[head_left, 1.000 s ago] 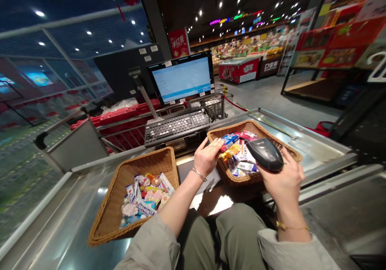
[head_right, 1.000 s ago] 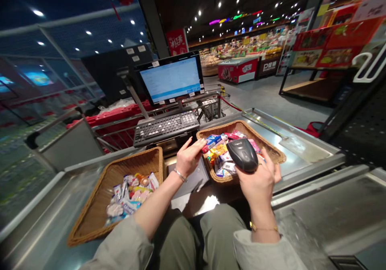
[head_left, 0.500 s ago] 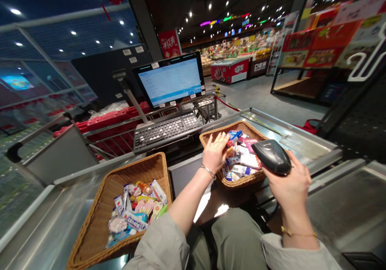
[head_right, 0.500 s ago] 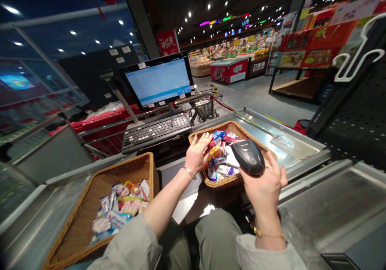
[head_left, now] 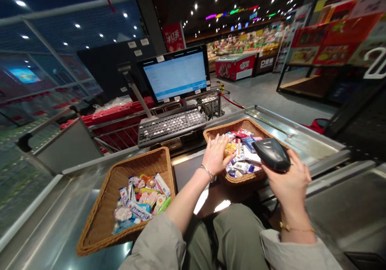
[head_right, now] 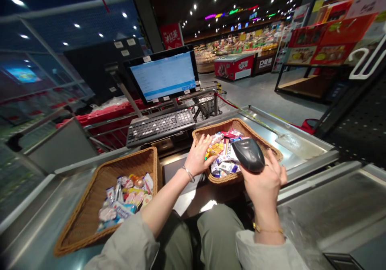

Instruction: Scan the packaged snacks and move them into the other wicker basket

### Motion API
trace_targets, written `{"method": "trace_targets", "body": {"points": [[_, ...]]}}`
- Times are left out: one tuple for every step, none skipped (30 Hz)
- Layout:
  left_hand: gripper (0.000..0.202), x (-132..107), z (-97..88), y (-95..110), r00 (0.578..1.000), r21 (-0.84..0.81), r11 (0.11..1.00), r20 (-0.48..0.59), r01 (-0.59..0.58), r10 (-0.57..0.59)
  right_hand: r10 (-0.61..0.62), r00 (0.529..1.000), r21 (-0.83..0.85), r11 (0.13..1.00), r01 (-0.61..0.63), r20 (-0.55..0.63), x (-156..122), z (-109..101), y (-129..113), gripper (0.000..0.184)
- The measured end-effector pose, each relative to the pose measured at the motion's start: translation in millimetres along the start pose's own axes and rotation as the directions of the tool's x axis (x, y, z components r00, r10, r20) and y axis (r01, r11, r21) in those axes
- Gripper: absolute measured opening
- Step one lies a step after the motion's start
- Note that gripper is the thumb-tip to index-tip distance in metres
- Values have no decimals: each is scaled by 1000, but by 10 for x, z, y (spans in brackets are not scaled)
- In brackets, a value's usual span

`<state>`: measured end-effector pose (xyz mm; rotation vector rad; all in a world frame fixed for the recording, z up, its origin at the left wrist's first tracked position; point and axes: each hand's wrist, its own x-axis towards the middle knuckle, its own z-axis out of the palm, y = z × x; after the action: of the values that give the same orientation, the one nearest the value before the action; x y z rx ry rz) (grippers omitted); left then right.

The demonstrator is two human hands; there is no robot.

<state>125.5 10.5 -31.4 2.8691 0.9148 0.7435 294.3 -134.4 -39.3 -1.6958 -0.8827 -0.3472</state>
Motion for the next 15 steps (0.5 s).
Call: {"method": "trace_targets", "body": {"points": [[71, -46, -23, 4, 1000, 2, 1000, 8, 8, -8, -15, 1000, 7, 1000, 15, 1, -5, 6, -7, 38], [71, -99, -51, 9, 1000, 7, 1000, 18, 17, -17, -36, 999, 8, 999, 35, 23, -11, 14, -16, 39], [70, -158, -85, 13, 999, 13, 1000, 30, 27, -27, -40, 999, 13, 999, 40, 24, -17, 24, -29, 40], [69, -225, -125, 13, 998, 20, 999, 40, 39, -39, -46, 999, 17, 999, 46, 18, -24, 39, -47, 42], [68, -298, -170, 5, 997, 26, 998, 50, 50, -51, -50, 997, 22, 999, 49, 51, -33, 58, -72, 46], [67, -379, -219, -13, 996, 33, 998, 55, 62, -64, -57, 995, 37, 998, 54, 83, -43, 81, -104, 48], [66, -466, -272, -43, 995, 40, 996, 59, 76, -78, -48, 995, 50, 998, 44, 91, -54, 109, -145, 50], [65, -560, -327, -85, 994, 49, 995, 60, 91, -94, -44, 993, 51, 998, 38, 109, -68, 141, -193, 52], [64, -659, -383, -139, 992, 57, 992, 58, 108, -112, -47, 990, 54, 998, 40, 136, -83, 176, -248, 53], [63, -762, -438, -203, 990, 66, 990, 53, 126, -130, -63, 986, 73, 996, 52, 152, -99, 215, -308, 51], [62, -867, -492, -276, 988, 71, 987, 47, 143, -147, -78, 982, 93, 994, 63, 173, -116, 258, -370, 48], [60, -971, -544, -355, 986, 74, 984, 37, 160, -163, -101, 976, 110, 991, 81, 192, -134, 304, -433, 46], [60, -1073, -593, -438, 984, 77, 982, 29, 174, -176, -119, 973, 119, 988, 97, 196, -153, 354, -495, 46], [60, -1171, -640, -521, 982, 82, 979, 20, 186, -188, -137, 969, 130, 985, 112, 207, -171, 406, -555, 48], [60, -1265, -684, -603, 980, 88, 976, 9, 198, -200, -150, 970, 146, 982, 123, 193, -190, 459, -614, 50]]}}
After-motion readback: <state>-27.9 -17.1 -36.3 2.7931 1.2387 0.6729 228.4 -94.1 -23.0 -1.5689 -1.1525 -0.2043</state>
